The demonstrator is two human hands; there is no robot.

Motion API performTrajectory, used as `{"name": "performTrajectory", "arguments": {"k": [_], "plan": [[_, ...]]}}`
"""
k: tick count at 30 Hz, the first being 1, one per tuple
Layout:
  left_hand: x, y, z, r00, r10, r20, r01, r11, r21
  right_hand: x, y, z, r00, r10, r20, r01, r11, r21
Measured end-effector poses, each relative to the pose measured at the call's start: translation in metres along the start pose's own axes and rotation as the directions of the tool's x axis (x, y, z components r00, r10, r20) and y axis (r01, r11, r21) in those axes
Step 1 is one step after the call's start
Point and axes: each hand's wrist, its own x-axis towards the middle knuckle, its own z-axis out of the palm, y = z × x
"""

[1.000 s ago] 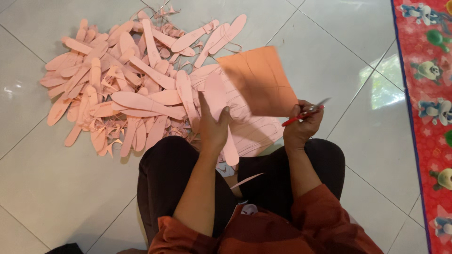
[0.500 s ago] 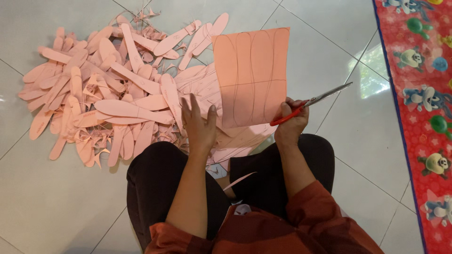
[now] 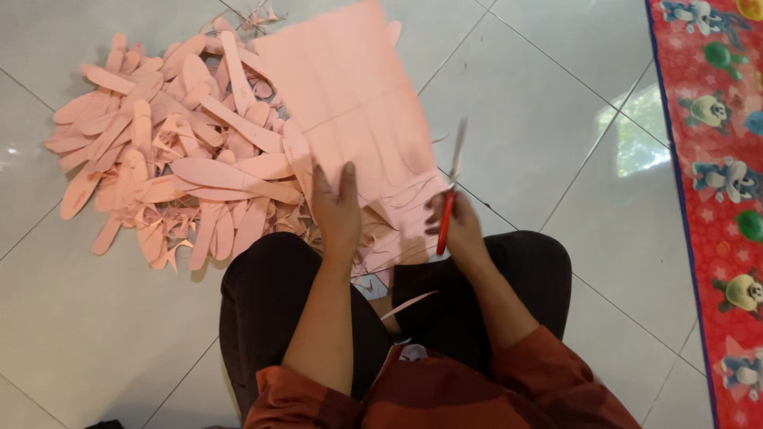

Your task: The person sits on the floor and uses red-handled scissors to cut pink shoe-shaped pieces from a larger sheet of material. They follow pre-drawn outlines and place the finished cutouts into a growing pile on the floor.

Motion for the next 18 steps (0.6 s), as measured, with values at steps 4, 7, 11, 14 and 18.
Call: {"name": "performTrajectory", "arguments": {"k": [4, 7, 11, 14, 18], "plan": [[0.006, 0.009, -0.011, 0.98, 0.126, -0.153, -0.163, 0.951, -0.261, -0.021, 0.013, 0.009, 0.954, 0.117, 0.275, -0.026, 0.949, -0.315], [0.009, 0.016, -0.015, 0.968, 0.111, -0.224, -0.169, 0.951, -0.26, -0.035, 0.013, 0.012, 0.887, 0.162, 0.433, 0.009, 0.931, -0.366], [0.009, 0.017, -0.014, 0.981, 0.087, -0.173, -0.123, 0.97, -0.211, -0.049, 0.005, 0.015, 0.846, 0.112, 0.521, 0.099, 0.928, -0.36], [0.004, 0.015, -0.009, 0.998, -0.025, -0.063, 0.015, 0.989, -0.145, -0.054, 0.001, 0.018, 0.862, 0.083, 0.5, 0.082, 0.951, -0.299], [-0.005, 0.016, 0.0, 0.99, 0.013, 0.14, 0.036, 0.941, -0.338, -0.055, -0.001, 0.016, 0.908, 0.078, 0.411, 0.075, 0.936, -0.345]]}}
